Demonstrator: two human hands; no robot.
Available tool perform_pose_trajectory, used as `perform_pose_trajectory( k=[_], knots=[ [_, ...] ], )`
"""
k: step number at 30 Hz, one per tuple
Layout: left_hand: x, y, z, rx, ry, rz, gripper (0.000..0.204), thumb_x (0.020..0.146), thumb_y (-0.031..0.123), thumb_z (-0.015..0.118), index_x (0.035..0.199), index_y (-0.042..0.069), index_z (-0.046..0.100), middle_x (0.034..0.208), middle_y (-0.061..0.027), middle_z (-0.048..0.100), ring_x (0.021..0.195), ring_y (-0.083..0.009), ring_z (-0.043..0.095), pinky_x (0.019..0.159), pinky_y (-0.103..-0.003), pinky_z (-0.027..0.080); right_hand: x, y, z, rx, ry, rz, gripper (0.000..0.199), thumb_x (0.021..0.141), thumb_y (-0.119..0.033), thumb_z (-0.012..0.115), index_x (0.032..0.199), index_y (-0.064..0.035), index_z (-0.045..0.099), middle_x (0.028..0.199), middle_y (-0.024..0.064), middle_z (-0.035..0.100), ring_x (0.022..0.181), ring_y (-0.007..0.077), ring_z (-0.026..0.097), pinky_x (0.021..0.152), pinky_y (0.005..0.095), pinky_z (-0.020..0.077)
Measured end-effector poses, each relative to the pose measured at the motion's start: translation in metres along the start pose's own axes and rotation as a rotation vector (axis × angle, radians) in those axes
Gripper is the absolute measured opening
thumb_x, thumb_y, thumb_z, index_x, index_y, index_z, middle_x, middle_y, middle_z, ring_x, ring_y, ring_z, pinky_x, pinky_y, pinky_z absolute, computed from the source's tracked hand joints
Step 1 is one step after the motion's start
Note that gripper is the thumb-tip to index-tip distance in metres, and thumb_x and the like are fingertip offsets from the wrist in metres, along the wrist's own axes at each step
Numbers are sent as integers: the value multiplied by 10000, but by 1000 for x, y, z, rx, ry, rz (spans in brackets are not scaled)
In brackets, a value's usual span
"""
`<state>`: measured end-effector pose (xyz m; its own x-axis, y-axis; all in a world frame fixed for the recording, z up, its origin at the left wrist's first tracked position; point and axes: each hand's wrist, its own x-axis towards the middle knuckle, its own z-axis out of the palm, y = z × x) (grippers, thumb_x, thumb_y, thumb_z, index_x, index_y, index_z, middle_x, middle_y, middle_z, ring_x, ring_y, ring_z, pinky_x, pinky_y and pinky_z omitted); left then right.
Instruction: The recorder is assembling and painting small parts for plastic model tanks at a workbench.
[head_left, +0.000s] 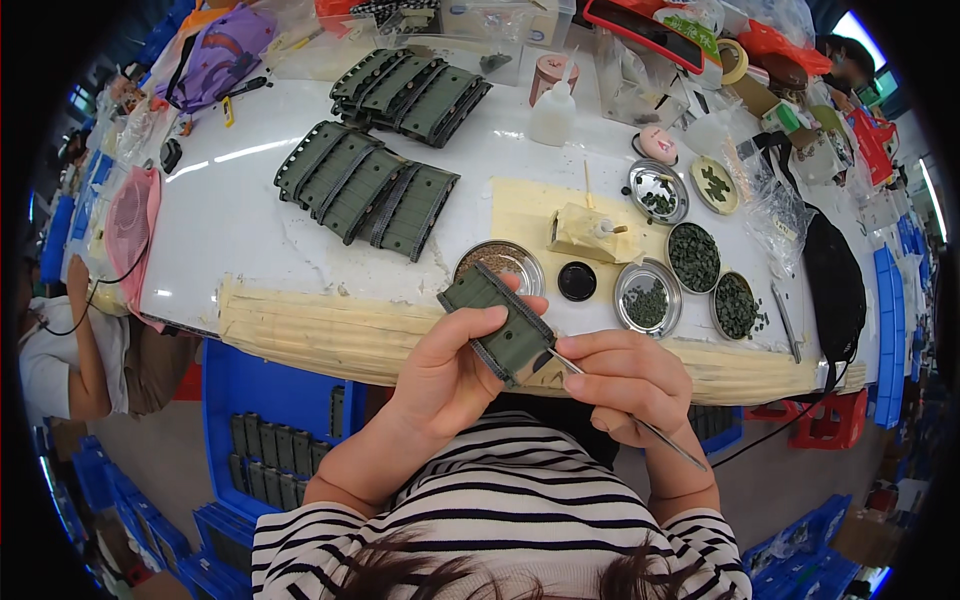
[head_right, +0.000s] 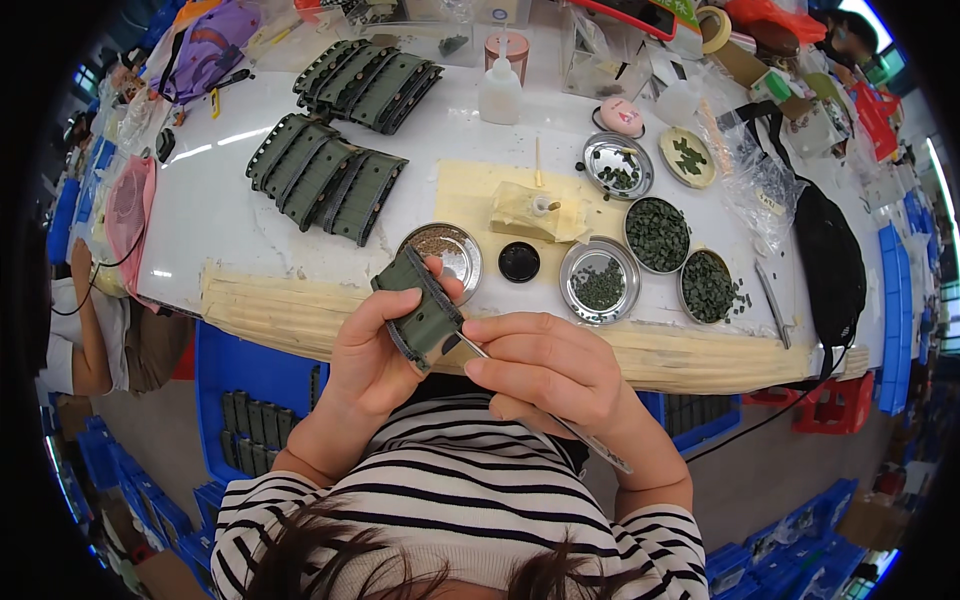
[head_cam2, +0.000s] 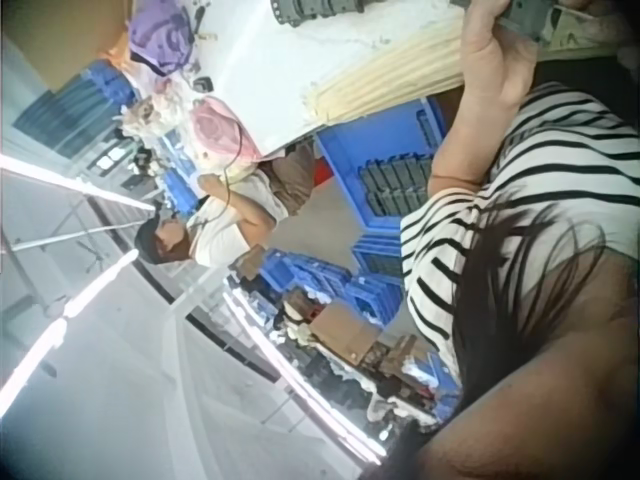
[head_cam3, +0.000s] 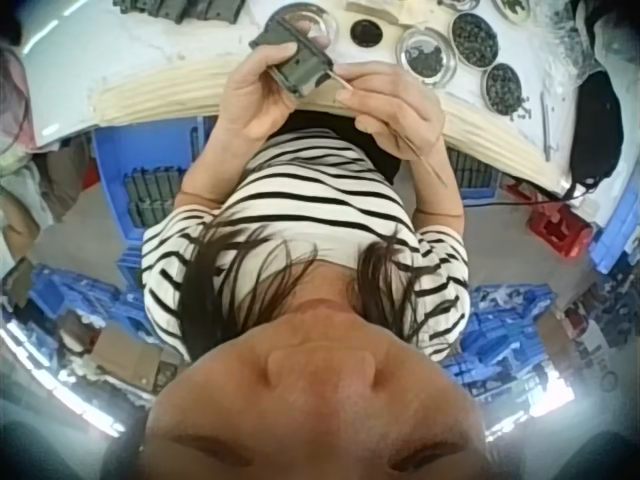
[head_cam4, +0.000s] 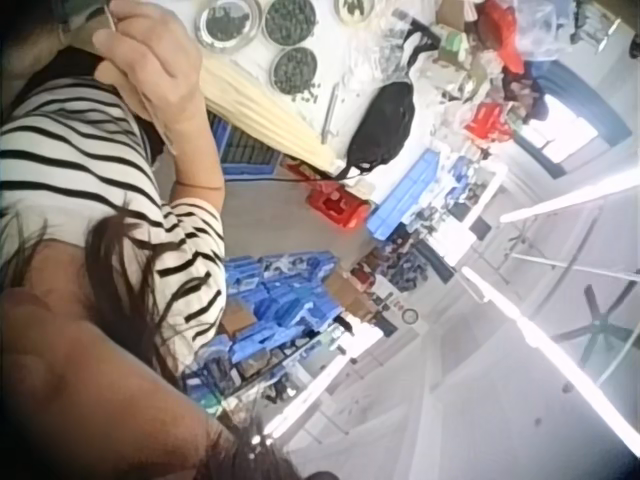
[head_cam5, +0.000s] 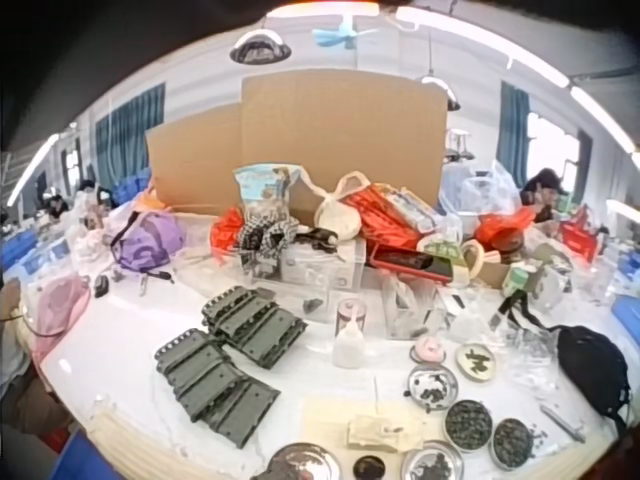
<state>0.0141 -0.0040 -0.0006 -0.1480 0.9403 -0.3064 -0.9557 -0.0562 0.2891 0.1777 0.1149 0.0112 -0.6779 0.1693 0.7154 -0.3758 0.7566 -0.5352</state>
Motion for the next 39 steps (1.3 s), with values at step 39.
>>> perform_pose_trajectory(
  k=[39],
  knots=[
    [13,12,13,-478,-96,-95,558,818,559,614,906,8,631,970,-101,625,986,-229,639,802,-218,595,24,-31,-2,-142,79,27,413,747,-288,748,1064,-36,666,942,89,675,930,292,679,732,347,562]
  ],
)
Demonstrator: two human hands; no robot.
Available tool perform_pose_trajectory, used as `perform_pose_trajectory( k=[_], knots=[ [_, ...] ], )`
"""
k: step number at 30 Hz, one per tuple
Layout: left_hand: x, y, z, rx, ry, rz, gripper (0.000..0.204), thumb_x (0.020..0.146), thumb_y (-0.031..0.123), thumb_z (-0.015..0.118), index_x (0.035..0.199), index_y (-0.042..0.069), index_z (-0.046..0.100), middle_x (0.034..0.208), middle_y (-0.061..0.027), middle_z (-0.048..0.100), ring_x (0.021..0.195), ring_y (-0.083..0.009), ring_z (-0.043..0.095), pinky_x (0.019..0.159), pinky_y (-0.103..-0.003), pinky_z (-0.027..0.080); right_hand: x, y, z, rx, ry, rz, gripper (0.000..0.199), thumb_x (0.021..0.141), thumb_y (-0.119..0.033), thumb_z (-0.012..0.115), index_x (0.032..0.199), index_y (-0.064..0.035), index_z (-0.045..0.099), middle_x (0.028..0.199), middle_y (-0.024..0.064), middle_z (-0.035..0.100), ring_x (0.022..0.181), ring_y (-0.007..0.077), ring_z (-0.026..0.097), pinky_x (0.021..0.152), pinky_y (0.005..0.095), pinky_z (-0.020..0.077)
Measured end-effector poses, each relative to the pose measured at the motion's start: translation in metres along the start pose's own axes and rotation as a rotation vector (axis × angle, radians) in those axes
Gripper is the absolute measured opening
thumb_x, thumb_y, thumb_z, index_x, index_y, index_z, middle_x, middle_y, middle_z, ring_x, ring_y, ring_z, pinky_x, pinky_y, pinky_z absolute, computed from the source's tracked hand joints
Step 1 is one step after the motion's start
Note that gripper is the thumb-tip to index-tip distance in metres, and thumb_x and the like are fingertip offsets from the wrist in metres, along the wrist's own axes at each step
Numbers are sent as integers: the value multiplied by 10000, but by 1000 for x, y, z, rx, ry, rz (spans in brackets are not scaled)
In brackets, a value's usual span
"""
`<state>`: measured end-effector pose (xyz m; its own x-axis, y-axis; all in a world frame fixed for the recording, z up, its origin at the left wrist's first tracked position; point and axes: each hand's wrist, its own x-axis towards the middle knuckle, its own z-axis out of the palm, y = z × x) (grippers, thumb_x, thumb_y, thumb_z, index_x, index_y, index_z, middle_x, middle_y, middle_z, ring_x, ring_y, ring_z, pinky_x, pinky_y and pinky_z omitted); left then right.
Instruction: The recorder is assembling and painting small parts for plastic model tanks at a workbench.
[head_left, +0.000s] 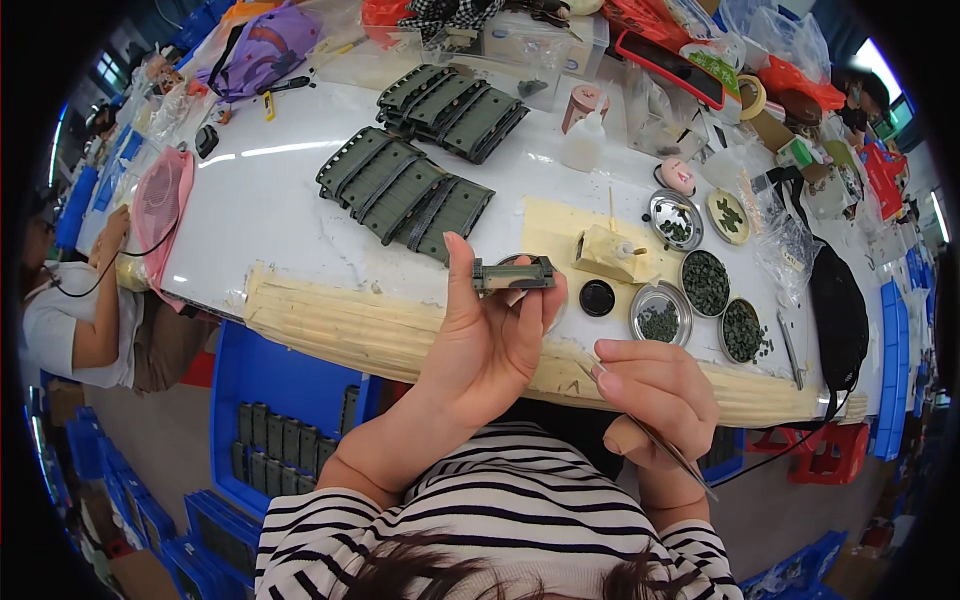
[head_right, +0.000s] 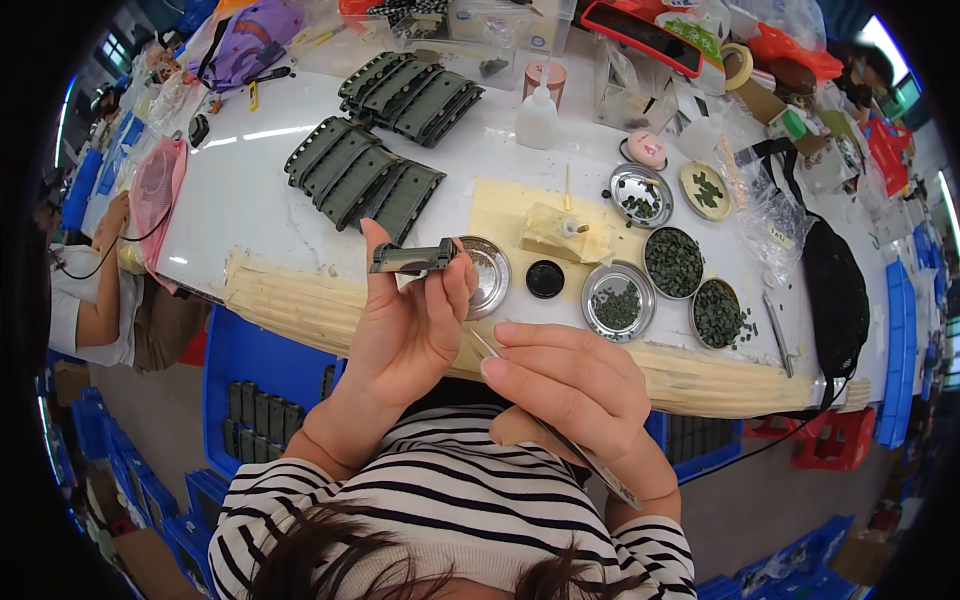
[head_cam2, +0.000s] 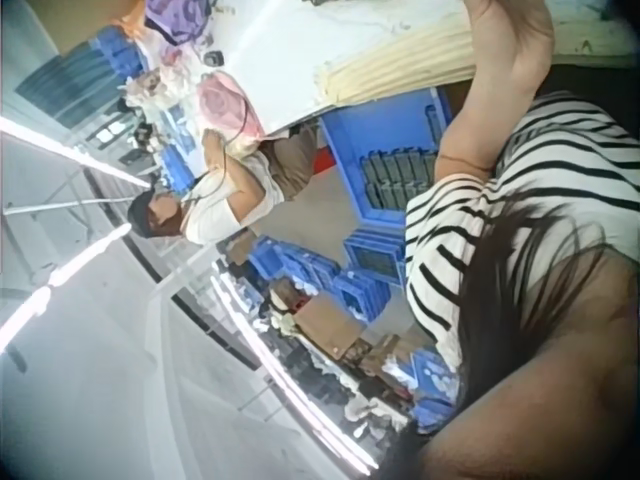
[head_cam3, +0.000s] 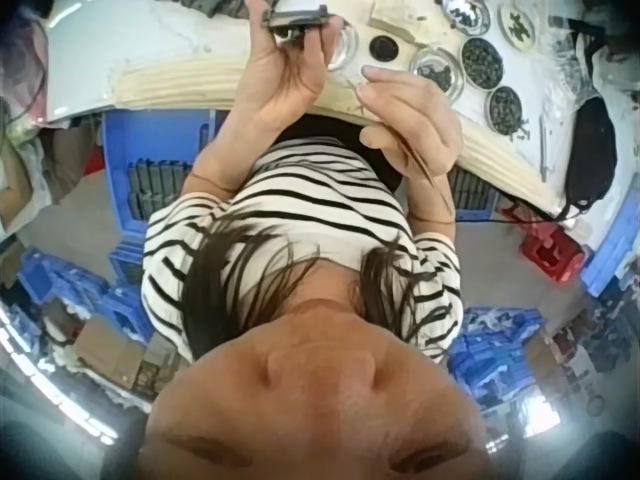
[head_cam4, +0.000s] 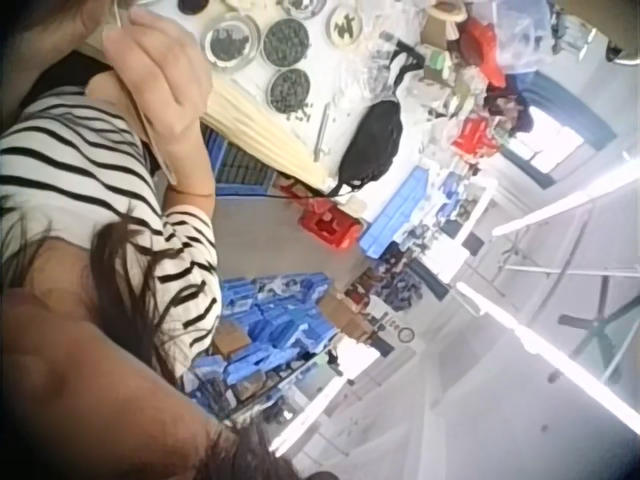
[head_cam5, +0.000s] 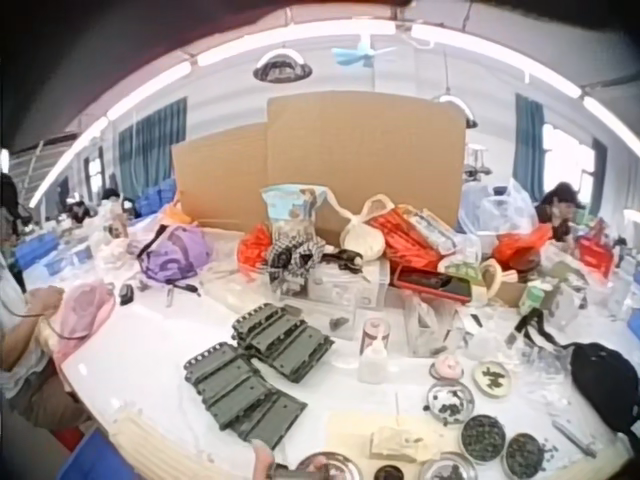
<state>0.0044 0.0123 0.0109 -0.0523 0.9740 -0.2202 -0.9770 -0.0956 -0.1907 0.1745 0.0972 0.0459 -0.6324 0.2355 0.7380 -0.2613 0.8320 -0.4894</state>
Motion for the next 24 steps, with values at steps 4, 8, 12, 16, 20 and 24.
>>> perform_pose_trajectory(
  k=[4,8,12,16,20,24],
  knots=[
    [1,-2,1,85,42,49,556,824,568,608,892,16,619,949,-93,626,964,-213,647,794,-212,596,4,2,2,-45,6,-39,366,751,-293,746,1012,-42,696,940,85,670,919,281,678,734,341,565],
    [1,-5,2,185,72,111,532,834,578,595,880,47,597,961,-84,620,957,-210,649,777,-199,596,11,5,-1,-128,-1,-55,332,749,-272,751,988,-44,714,945,92,664,906,265,678,726,332,569],
    [-2,-10,4,321,86,171,498,852,595,566,915,101,568,999,-83,614,956,-195,648,815,-211,578,19,6,-5,-208,-51,-105,337,742,-214,755,1026,-39,708,976,109,661,894,257,682,713,325,571],
    [-4,-15,5,421,75,233,478,872,600,537,963,131,547,1022,-68,615,963,-174,642,883,-245,549,23,7,-7,-235,-114,-110,330,746,-172,748,1041,-32,703,1010,123,659,883,254,685,698,322,571],
    [-5,-17,5,460,78,246,468,882,596,525,984,140,542,1028,-42,617,973,-160,636,906,-265,541,23,8,-8,-257,-129,-115,319,752,-154,741,1042,-28,701,1029,131,659,881,254,685,689,321,571],
    [-5,-20,6,456,91,249,465,888,591,519,998,140,547,1023,-34,619,978,-153,634,904,-265,542,22,10,-8,-269,-136,-123,307,750,-142,739,1032,-28,702,1038,134,659,876,253,686,687,318,570]
  ],
)
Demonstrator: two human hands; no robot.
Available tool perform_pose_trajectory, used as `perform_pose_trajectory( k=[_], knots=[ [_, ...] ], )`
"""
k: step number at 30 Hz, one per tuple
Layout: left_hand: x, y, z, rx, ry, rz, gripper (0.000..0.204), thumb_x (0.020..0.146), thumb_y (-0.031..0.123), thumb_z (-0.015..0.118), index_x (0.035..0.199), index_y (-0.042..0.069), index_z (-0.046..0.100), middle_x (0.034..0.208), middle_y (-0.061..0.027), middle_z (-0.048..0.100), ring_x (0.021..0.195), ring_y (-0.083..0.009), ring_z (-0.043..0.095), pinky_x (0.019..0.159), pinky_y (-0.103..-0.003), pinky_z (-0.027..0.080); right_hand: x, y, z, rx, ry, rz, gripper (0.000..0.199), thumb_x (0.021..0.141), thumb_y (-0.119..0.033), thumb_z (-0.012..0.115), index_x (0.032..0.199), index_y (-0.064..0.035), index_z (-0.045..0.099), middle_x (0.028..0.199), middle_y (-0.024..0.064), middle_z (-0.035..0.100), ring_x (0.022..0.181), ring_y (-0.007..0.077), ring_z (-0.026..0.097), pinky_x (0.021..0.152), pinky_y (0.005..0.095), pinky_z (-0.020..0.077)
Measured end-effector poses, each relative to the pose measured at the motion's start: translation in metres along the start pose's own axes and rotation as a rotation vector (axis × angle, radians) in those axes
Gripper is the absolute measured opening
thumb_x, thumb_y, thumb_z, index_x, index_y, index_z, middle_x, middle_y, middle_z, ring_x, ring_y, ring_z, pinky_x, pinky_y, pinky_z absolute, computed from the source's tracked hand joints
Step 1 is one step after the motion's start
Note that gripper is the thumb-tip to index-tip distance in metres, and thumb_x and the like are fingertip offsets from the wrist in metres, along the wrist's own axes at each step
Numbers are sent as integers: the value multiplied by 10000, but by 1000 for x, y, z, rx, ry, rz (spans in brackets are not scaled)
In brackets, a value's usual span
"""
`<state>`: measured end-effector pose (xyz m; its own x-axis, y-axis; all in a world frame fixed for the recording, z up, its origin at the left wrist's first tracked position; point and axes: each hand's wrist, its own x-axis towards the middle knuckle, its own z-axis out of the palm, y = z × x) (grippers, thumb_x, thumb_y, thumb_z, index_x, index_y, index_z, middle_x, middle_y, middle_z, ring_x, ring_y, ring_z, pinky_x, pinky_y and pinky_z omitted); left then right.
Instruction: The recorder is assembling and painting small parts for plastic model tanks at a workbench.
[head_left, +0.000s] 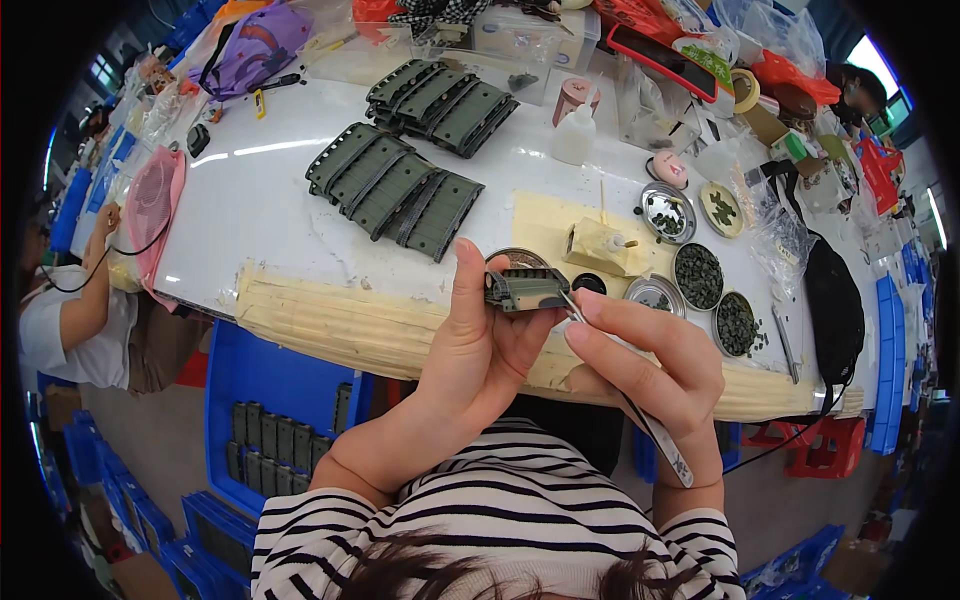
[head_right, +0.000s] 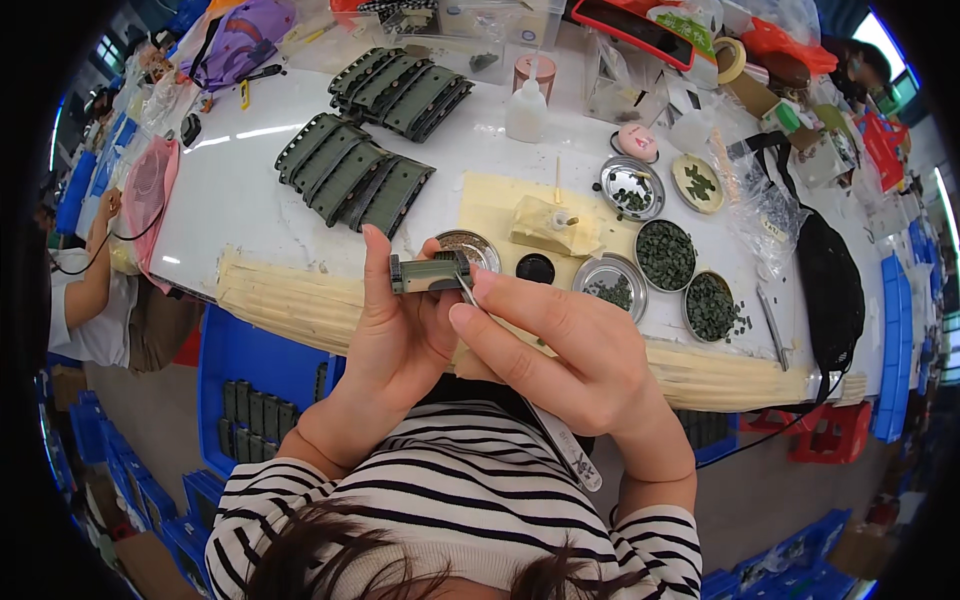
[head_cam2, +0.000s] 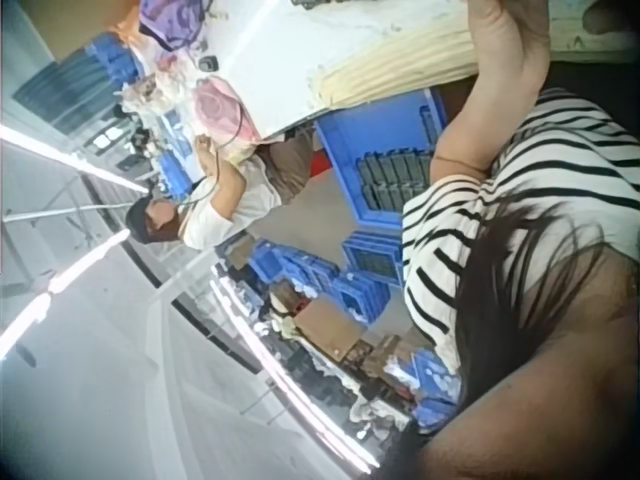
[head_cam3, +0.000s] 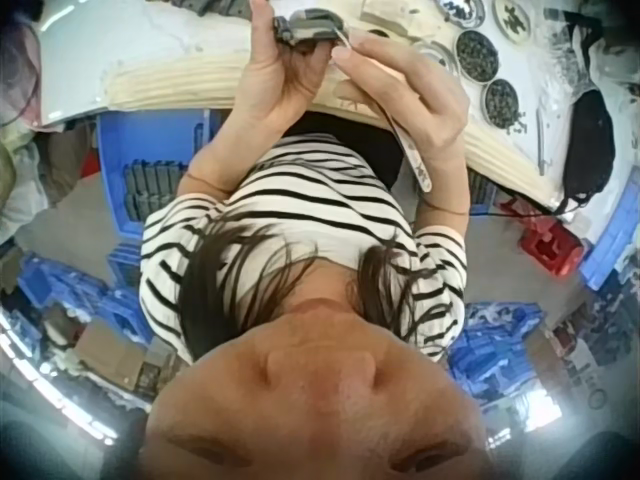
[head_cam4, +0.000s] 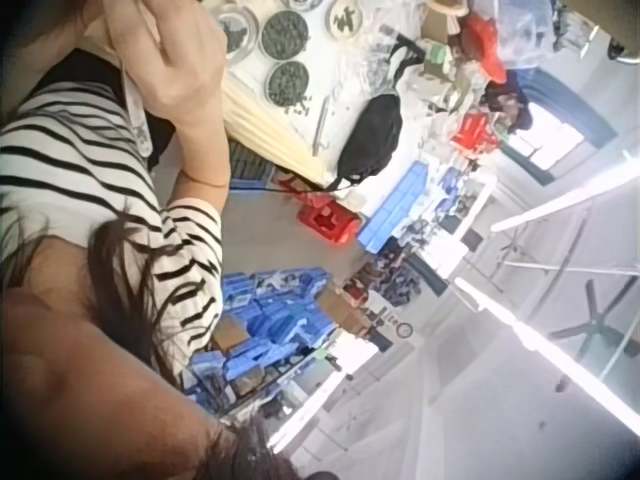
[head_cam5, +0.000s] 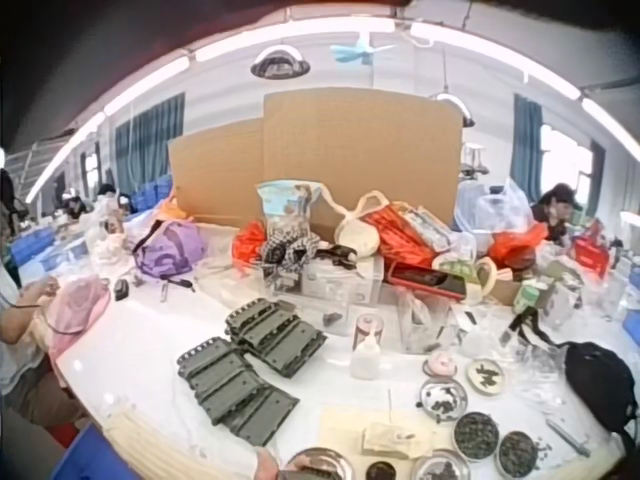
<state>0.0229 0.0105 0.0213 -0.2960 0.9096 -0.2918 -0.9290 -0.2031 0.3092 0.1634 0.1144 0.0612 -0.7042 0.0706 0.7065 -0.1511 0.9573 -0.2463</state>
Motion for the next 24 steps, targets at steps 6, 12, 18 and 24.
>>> perform_pose_trajectory(
  k=[6,12,18,24],
  knots=[
    [0,0,-3,-19,-35,-11,469,898,581,510,1013,129,554,1020,-29,623,974,-145,633,903,-262,542,-1,1,1,-8,7,-21,288,744,-127,735,1012,-26,707,1041,138,659,873,251,688,682,309,569],
    [1,0,-3,1,-28,3,481,905,579,504,1025,117,556,1020,-30,624,972,-139,634,899,-256,541,-1,4,2,-12,5,-54,272,734,-97,722,993,-17,708,1037,148,660,878,261,691,685,305,570],
    [1,-1,-1,-2,-8,10,472,907,571,509,1031,118,553,1030,-34,622,980,-141,634,903,-257,540,-1,5,6,-2,15,-60,276,705,-69,714,968,13,700,1007,151,662,873,280,693,695,317,581],
    [0,-2,-5,-31,-7,-4,466,908,565,513,1053,124,545,1040,-37,623,984,-140,634,906,-258,542,1,3,6,-45,9,-95,292,680,-65,712,956,27,692,967,139,662,868,283,695,694,323,588]
  ],
)
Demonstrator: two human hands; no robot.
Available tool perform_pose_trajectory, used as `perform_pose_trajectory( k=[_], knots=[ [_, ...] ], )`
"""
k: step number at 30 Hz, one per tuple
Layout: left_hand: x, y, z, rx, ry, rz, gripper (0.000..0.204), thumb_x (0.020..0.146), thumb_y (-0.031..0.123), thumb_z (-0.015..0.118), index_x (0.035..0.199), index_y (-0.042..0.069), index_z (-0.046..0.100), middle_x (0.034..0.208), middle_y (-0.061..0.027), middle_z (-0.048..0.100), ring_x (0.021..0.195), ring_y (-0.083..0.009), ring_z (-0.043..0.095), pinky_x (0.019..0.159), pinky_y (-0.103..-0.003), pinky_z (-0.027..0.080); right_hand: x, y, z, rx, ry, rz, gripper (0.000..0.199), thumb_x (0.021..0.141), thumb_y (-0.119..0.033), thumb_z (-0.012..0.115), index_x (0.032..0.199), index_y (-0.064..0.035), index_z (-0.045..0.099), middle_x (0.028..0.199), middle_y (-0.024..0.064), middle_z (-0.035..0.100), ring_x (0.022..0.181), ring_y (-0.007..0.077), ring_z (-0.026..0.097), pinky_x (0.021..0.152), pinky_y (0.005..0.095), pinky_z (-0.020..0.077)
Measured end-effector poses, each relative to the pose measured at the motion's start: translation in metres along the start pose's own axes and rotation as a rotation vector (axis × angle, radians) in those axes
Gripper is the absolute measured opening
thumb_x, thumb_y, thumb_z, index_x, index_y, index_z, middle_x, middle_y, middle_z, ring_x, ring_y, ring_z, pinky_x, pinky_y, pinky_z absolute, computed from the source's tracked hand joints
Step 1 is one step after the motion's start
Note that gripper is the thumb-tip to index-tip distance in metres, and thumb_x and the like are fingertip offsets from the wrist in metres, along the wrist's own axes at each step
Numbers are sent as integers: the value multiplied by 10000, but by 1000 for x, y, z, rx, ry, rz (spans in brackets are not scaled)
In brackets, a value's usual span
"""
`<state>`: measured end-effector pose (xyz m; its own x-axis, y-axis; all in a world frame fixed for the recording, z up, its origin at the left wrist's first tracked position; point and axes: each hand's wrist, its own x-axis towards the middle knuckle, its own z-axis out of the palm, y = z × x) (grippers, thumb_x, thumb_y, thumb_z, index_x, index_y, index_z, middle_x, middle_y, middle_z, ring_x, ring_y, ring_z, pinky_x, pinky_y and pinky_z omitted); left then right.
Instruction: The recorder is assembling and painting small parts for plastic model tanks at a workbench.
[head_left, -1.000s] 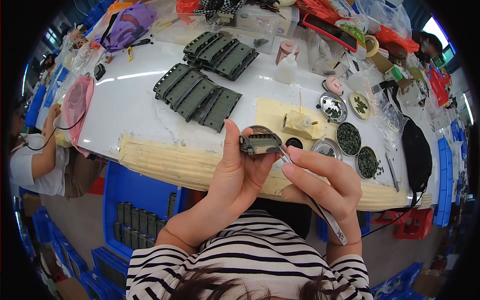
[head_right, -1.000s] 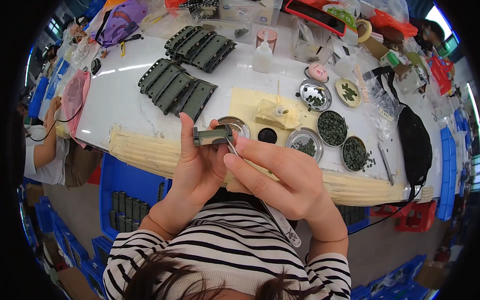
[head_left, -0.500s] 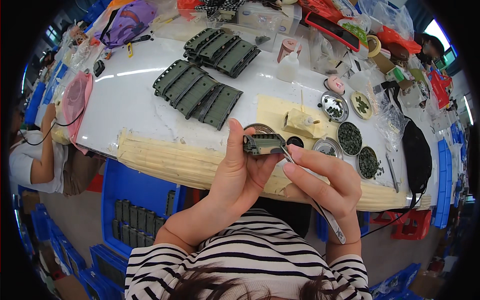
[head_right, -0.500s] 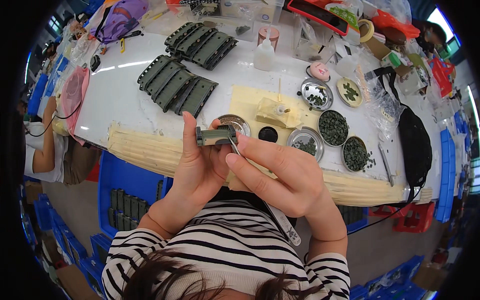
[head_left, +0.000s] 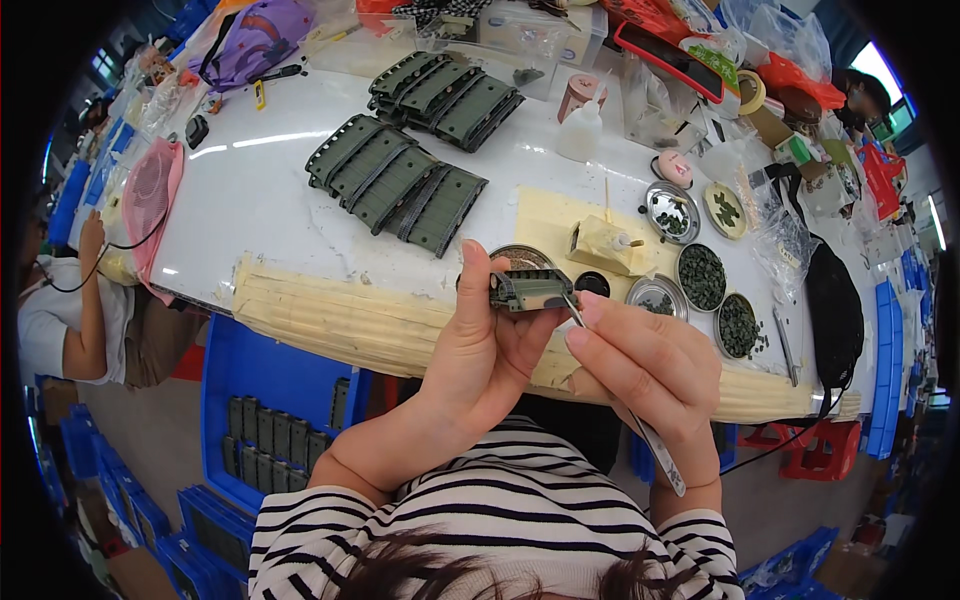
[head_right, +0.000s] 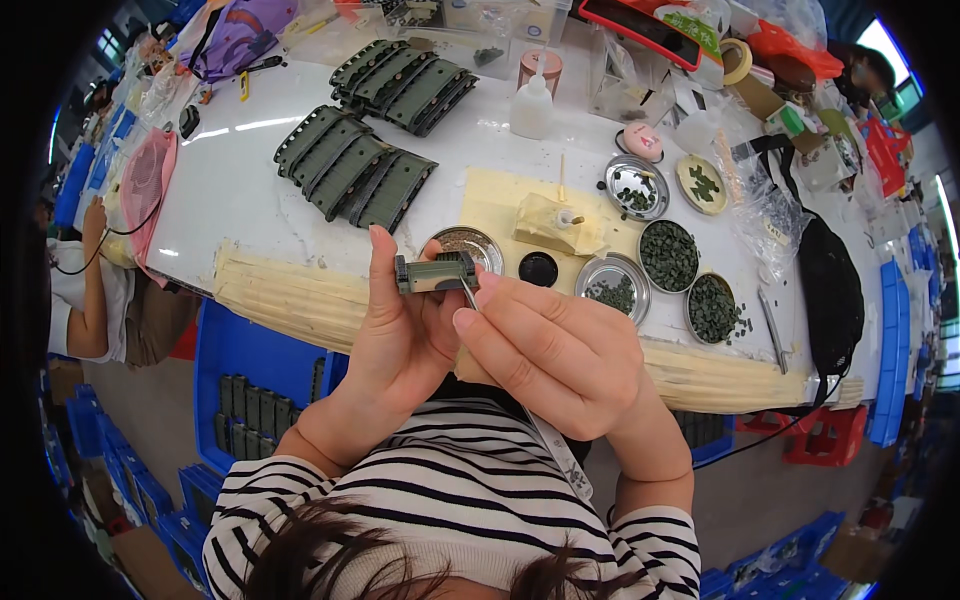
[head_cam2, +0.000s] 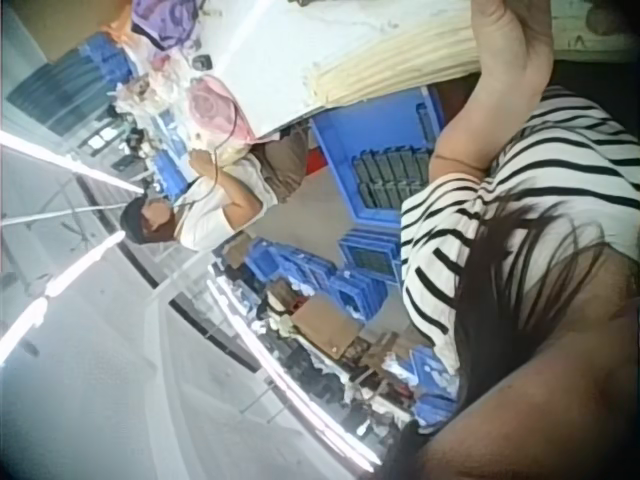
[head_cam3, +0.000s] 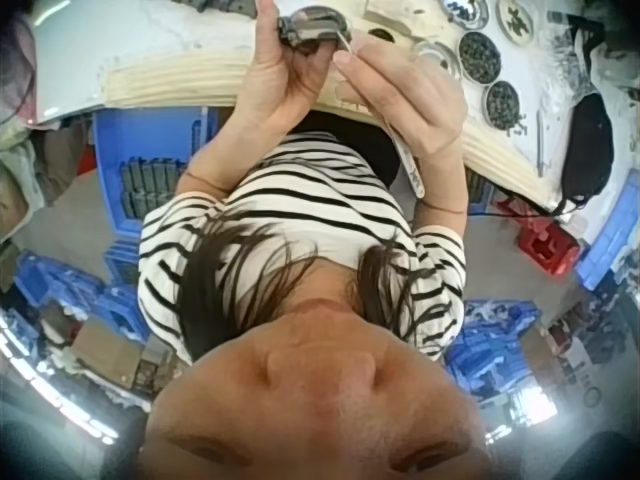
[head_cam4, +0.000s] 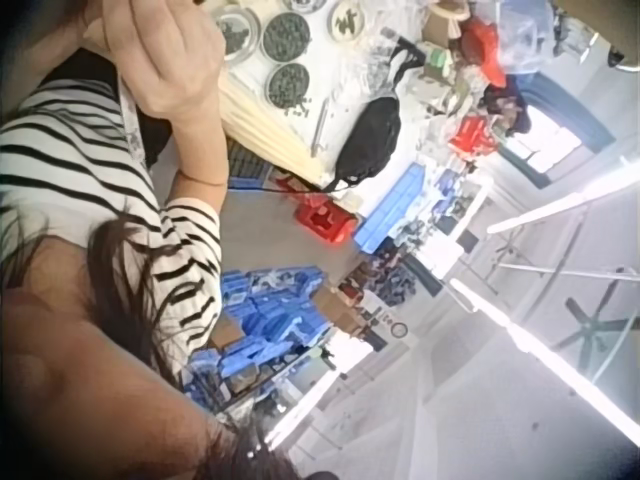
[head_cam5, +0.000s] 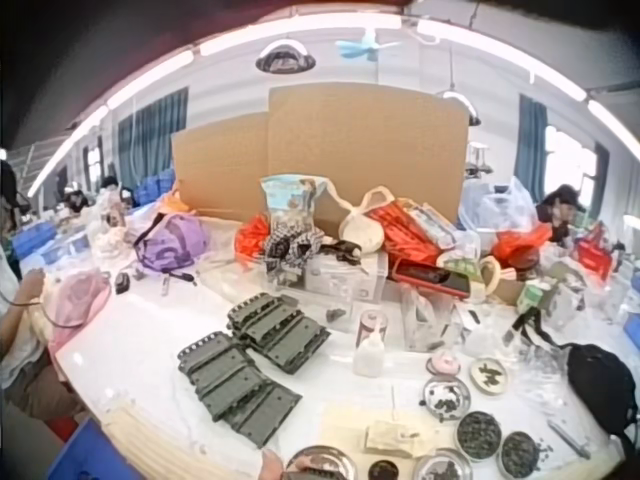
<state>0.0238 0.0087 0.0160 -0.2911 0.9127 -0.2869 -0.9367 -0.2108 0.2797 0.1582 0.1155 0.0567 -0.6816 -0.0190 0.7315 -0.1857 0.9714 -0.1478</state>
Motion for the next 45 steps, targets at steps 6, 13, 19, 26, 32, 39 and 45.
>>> perform_pose_trajectory(
  k=[6,13,19,26,32,39,45],
  knots=[
    [0,-1,-2,2,9,8,459,907,564,514,1052,129,545,1037,-35,625,983,-138,635,901,-257,544,0,-1,-1,-42,-15,-37,303,672,-77,711,956,28,691,945,124,657,866,282,696,686,318,588],
    [9,-2,-14,-88,-29,-32,537,870,641,514,1057,146,603,1028,-72,664,959,-172,651,855,-297,544,-1,0,5,66,50,16,292,727,-147,753,973,-3,692,961,105,651,904,277,691,699,317,590],
    [16,2,-22,-125,-105,-75,559,868,647,513,1090,141,598,1016,-106,665,914,-212,671,827,-323,557,-3,-1,6,172,78,51,308,754,-200,770,996,-24,694,970,99,650,932,275,689,708,318,588],
    [32,8,-30,-27,-462,-15,529,944,475,534,1356,179,384,1053,-192,634,945,-297,665,848,-379,558,-9,-6,-1,285,114,116,300,735,-170,784,976,-16,694,953,108,655,930,286,692,699,325,590],
    [32,10,-28,11,-532,52,651,911,262,566,1458,223,216,1047,-257,615,939,-360,660,861,-452,544,-18,-21,2,261,148,202,330,715,-133,796,1003,-16,687,984,117,653,949,295,684,736,332,591],
    [31,10,-25,24,-545,66,696,881,207,581,1458,229,192,1051,-265,607,933,-348,664,852,-439,553,-20,-28,6,297,130,256,387,702,-87,799,1061,-14,675,1044,107,636,1016,310,660,804,342,576],
    [32,9,-26,53,-551,86,705,874,194,581,1458,223,188,1061,-266,599,945,-311,661,855,-417,553,-21,-28,8,278,130,262,390,707,-62,792,1074,-11,673,1031,103,626,1021,305,657,812,336,573]
  ],
)
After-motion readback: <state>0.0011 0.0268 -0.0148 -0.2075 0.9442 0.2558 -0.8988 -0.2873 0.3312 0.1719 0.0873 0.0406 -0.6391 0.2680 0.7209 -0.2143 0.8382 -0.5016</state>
